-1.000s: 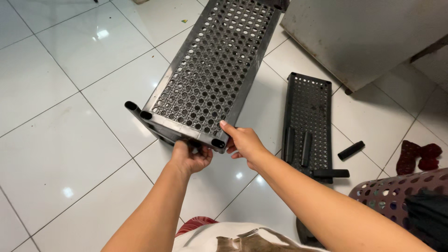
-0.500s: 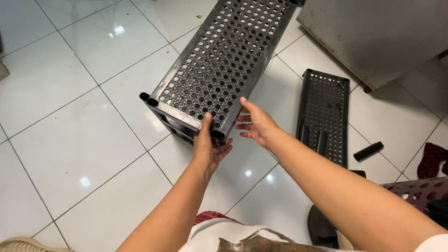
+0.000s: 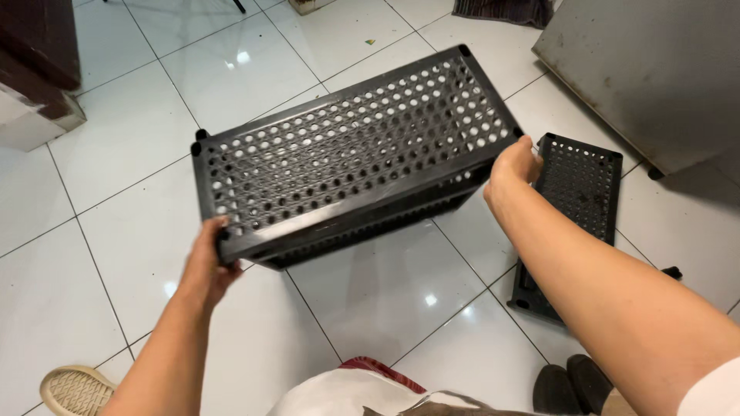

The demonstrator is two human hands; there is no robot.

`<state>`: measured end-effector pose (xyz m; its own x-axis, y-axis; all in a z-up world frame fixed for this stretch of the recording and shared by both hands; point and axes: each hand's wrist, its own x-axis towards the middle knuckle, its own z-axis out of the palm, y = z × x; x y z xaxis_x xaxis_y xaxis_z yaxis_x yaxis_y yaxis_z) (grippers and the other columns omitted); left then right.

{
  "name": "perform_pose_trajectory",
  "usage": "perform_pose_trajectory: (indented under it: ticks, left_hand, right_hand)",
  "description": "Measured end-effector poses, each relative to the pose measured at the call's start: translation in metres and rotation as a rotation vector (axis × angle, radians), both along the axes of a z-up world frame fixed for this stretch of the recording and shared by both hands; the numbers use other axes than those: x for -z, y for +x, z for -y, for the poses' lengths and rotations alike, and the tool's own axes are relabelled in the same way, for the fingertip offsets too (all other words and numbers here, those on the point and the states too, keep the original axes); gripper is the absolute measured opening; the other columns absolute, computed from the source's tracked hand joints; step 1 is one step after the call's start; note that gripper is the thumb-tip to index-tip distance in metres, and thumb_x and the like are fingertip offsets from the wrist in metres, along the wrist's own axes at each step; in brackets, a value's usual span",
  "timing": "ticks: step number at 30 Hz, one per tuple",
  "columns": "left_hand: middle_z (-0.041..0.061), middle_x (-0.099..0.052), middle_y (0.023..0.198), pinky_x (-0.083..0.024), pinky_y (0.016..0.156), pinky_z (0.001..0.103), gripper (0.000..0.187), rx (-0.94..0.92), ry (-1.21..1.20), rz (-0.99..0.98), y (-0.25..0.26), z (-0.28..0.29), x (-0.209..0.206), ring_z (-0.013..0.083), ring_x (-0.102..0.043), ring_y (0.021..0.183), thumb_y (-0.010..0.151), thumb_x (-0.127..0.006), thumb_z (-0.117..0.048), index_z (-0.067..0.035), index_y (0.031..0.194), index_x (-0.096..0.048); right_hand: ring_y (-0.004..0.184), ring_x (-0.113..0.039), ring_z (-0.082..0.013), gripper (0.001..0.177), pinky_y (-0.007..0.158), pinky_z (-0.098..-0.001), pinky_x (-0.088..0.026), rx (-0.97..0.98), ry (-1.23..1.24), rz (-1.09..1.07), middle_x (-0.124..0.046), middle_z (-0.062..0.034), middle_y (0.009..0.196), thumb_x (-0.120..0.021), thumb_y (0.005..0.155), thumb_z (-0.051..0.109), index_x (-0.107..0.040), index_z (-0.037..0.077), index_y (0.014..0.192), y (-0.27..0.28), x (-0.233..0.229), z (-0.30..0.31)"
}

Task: The person removes shoes from a plastic shoe rack, then disassembles a black plastic stool by detaching the perforated seat panels and removing the four leg tubes one by one. The components are placed on the floor as they are removed.

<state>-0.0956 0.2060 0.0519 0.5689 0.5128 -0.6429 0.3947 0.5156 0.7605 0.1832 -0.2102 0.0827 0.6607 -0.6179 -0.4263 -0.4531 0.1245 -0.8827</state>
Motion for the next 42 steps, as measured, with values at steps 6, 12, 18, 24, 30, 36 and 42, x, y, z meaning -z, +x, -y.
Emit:
perform_pose_trajectory:
  ticks: [6,12,18,24,30,36,42]
  left_hand:
    - [0.011,-0.039,0.150,-0.059,0.082,0.043,0.113,-0.587,0.059,0.141,-0.014,0.019,0.001,0.0345,-0.066,0.105,0.072,-0.049,-0.088,-0.031,0.155,0.002]
    - [0.025,-0.062,0.137,-0.057,0.084,0.044,0.105,-0.154,-0.019,0.082,0.035,0.166,0.006,0.0355,-0.073,0.107,0.077,-0.047,-0.083,-0.012,0.153,-0.031]
    - [0.027,-0.068,0.120,-0.065,0.073,0.040,0.057,-0.038,-0.180,0.110,0.080,0.248,-0.005,0.0365,-0.078,0.096,0.097,-0.055,-0.043,0.003,0.126,-0.037]
    - [0.022,-0.075,0.104,-0.062,0.068,0.036,0.056,0.217,-0.179,0.145,0.089,0.231,0.001,0.0317,-0.078,0.094,0.102,-0.050,-0.046,0.008,0.116,-0.059]
    - [0.024,-0.074,0.104,-0.065,0.072,0.038,0.059,0.425,-0.165,0.232,0.137,0.208,0.009,0.0345,-0.078,0.088,0.101,-0.055,-0.047,0.011,0.112,-0.060]
    - [0.024,-0.068,0.097,-0.066,0.068,0.038,0.036,0.477,-0.086,0.223,0.169,0.206,0.000,0.0336,-0.075,0.084,0.103,-0.041,-0.025,0.009,0.114,-0.050]
    - [0.015,-0.066,0.127,-0.054,0.090,0.041,0.060,0.987,0.304,0.304,0.112,0.282,0.014,0.0329,-0.065,0.112,0.074,-0.055,-0.003,-0.007,0.134,-0.053]
  right_hand:
    - [0.103,-0.064,-0.0177,0.045,0.094,-0.0358,-0.049,-0.418,0.128,0.155,-0.069,-0.0053,0.113,-0.052,0.100,0.044,-0.065,0.007,0.121,-0.013,0.022,0.037]
    - [0.080,-0.065,-0.0137,0.048,0.075,-0.0316,-0.051,-0.640,0.315,-0.035,-0.071,-0.0017,0.093,-0.041,0.104,0.052,-0.067,0.011,0.105,-0.029,0.025,0.043]
    - [0.083,-0.065,-0.0119,0.041,0.076,-0.0321,-0.052,-0.643,0.315,-0.064,-0.069,0.0012,0.091,-0.043,0.105,0.051,-0.067,0.018,0.101,-0.058,0.023,0.066]
    - [0.093,-0.061,-0.0133,0.040,0.091,-0.0368,-0.045,-0.648,0.303,-0.093,-0.068,0.0030,0.095,-0.040,0.105,0.051,-0.066,0.021,0.102,-0.089,0.015,0.082]
    - [0.092,-0.062,-0.0151,0.053,0.093,-0.0386,-0.045,-0.628,0.402,-0.127,-0.068,-0.0001,0.094,-0.039,0.101,0.060,-0.067,0.016,0.098,-0.114,0.016,0.097]
    - [0.086,-0.059,-0.0192,0.045,0.085,-0.0412,-0.047,-0.567,0.331,-0.186,-0.063,-0.0028,0.089,-0.056,0.096,0.060,-0.063,0.016,0.092,-0.149,0.014,0.103]
    - [0.084,-0.060,-0.0261,0.051,0.078,-0.0419,-0.054,-0.560,0.331,-0.286,-0.062,-0.0063,0.091,-0.054,0.095,0.062,-0.060,0.011,0.091,-0.159,-0.008,0.100]
